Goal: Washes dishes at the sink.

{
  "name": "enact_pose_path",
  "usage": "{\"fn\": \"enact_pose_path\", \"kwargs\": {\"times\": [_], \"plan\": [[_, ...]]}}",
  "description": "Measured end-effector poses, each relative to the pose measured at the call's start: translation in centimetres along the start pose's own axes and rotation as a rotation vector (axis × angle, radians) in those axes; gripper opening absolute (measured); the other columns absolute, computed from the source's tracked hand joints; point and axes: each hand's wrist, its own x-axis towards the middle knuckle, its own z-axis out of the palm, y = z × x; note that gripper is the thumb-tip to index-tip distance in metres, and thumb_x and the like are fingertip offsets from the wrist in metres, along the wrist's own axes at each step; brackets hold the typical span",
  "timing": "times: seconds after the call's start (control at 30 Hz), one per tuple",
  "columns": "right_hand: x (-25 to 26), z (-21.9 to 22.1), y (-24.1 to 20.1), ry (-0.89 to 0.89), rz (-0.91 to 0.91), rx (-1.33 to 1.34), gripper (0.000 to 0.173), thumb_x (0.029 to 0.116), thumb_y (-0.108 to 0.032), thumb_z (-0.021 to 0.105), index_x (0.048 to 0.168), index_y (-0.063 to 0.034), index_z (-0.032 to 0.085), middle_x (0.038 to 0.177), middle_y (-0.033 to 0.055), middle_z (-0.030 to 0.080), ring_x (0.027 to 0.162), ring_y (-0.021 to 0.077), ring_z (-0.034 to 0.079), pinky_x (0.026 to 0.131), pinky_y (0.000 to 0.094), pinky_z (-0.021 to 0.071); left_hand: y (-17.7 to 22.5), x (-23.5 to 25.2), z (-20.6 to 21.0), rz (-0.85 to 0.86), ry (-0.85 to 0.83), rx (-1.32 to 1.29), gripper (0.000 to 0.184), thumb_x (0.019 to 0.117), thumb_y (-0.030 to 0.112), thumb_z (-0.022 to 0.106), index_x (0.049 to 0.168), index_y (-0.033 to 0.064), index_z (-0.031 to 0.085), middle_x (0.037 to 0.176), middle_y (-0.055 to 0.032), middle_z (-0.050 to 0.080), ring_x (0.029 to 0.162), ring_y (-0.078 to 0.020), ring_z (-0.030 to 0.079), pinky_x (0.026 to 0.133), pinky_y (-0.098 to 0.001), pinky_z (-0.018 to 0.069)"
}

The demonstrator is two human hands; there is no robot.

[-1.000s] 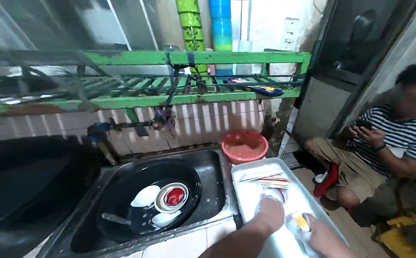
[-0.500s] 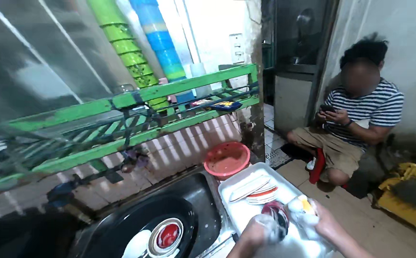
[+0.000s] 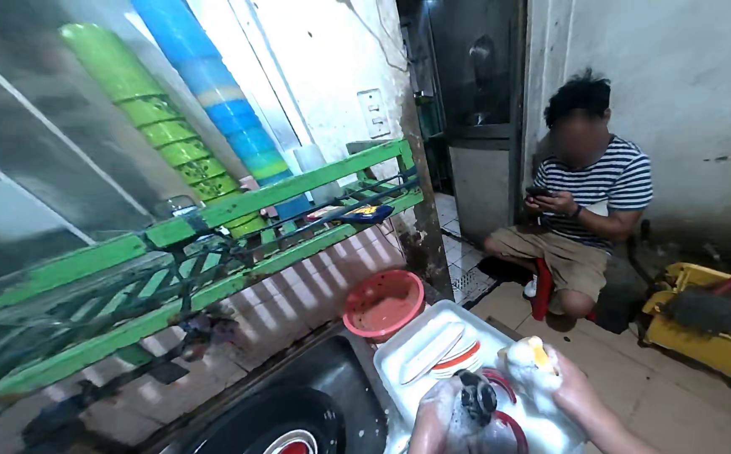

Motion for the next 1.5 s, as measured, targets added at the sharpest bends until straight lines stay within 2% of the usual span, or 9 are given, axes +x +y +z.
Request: {"fn": "enact_pose_path", "kwargs": {"times": [0.17, 0.23, 0.37, 0.53, 0.73, 0.9, 1.07, 1.2, 1.5], "plan": [[-2.4, 4.8, -4.6, 0.018, -0.285, 0.023, 0.064, 0.0836, -0.029, 0.075, 0.135, 0.005, 0.058, 0.128, 0.025, 0.065, 0.119, 0.0358, 0.064, 0.103, 0.053, 0.051, -0.4, -2.4, 0.8, 0.347, -0.239, -0.181, 0.036, 0.0915, -0.008, 0.049, 0.128, -0.0096, 0.051, 0.103, -0.0099, 0.07, 0.091, -0.0105, 0.069, 0.084, -0.0303, 0.0595], [-0.6, 4.5, -6.7, -0.111, -0.079, 0.025, 0.06, 0.0892, -0.023, 0.072, 0.139, 0.0043, 0.054, 0.13, 0.0242, 0.064, 0.123, 0.034, 0.061, 0.106, 0.0509, 0.048, -0.5, -2.9, 0.3, 0.468, -0.228, 0.06, 0.041, 0.0907, -0.004, 0.054, 0.129, -0.0166, 0.051, 0.111, -0.0167, 0.067, 0.102, -0.0116, 0.066, 0.093, -0.0304, 0.0548], [3.6, 4.9, -6.7, -0.216, 0.308, 0.217, 0.042, 0.1012, -0.015, 0.06, 0.138, 0.0037, 0.054, 0.134, 0.0229, 0.06, 0.124, 0.0303, 0.057, 0.106, 0.0476, 0.0448, 1.5, -4.6, -0.1, 0.396, -0.196, 0.405, 0.037, 0.0997, 0.015, 0.062, 0.127, -0.0095, 0.063, 0.118, -0.0188, 0.071, 0.111, -0.0174, 0.068, 0.102, -0.0355, 0.0529], [-2.5, 8.4, -9.5, -0.223, -0.211, -0.121, 0.059, 0.0848, -0.026, 0.077, 0.136, -0.0009, 0.061, 0.128, 0.0244, 0.066, 0.12, 0.0405, 0.063, 0.102, 0.0609, 0.0484, 0.4, -1.9, -4.7, 0.249, -0.16, 0.318, 0.032, 0.0964, -0.002, 0.054, 0.125, -0.0156, 0.05, 0.111, -0.0195, 0.062, 0.098, -0.0139, 0.06, 0.09, -0.0285, 0.052], [3.0, 6.5, -9.0, -0.319, 0.139, 0.358, 0.047, 0.0999, -0.013, 0.061, 0.143, -0.0011, 0.05, 0.134, 0.018, 0.059, 0.121, 0.0232, 0.058, 0.105, 0.0413, 0.0457, 0.4, -2.2, -5.7, 0.459, -0.282, 0.289, 0.038, 0.0933, 0.006, 0.064, 0.125, -0.0157, 0.06, 0.119, -0.0221, 0.068, 0.111, -0.0186, 0.068, 0.099, -0.0344, 0.0554], [-0.5, 9.1, -12.5, -0.365, -0.265, -0.298, 0.045, 0.0926, -0.032, 0.069, 0.128, -0.004, 0.062, 0.12, 0.0217, 0.067, 0.116, 0.0412, 0.063, 0.097, 0.0631, 0.0476, 1.0, -2.1, -6.9, 0.163, -0.27, 0.1, 0.031, 0.0871, -0.014, 0.061, 0.117, -0.0091, 0.055, 0.099, -0.0103, 0.067, 0.091, -0.0117, 0.066, 0.084, -0.0294, 0.0584], [2.9, 7.3, -10.0, -0.268, 0.029, 0.315, 0.052, 0.0958, -0.014, 0.069, 0.143, 0.0016, 0.051, 0.135, 0.0213, 0.06, 0.125, 0.0275, 0.058, 0.11, 0.0443, 0.0447, 1.1, -2.5, -7.0, 0.391, -0.464, -0.15, 0.025, 0.0825, -0.004, 0.06, 0.106, -0.0066, 0.065, 0.103, -0.0073, 0.073, 0.095, -0.0114, 0.07, 0.087, -0.0305, 0.0592], [-0.2, 7.9, -12.7, -0.304, -0.196, -0.227, 0.045, 0.0927, -0.029, 0.07, 0.129, -0.0032, 0.061, 0.118, 0.0233, 0.068, 0.113, 0.0413, 0.065, 0.095, 0.0634, 0.0491, 1.7, -2.2, -6.9, 0.229, -0.405, 0.025, 0.026, 0.0819, -0.013, 0.065, 0.108, -0.009, 0.06, 0.093, -0.0091, 0.071, 0.087, -0.0129, 0.069, 0.082, -0.0302, 0.0593], [-0.2, 7.6, -10.9, -0.161, -0.026, 0.011, 0.052, 0.0948, -0.017, 0.067, 0.14, 0.0039, 0.052, 0.132, 0.0261, 0.062, 0.125, 0.0373, 0.059, 0.108, 0.0534, 0.0452, 0.1, -0.1, -6.8, 0.616, -0.28, -0.05, 0.03, 0.0891, -0.001, 0.059, 0.115, -0.016, 0.058, 0.108, -0.0143, 0.068, 0.1, -0.0127, 0.066, 0.092, -0.0311, 0.0556]]}}
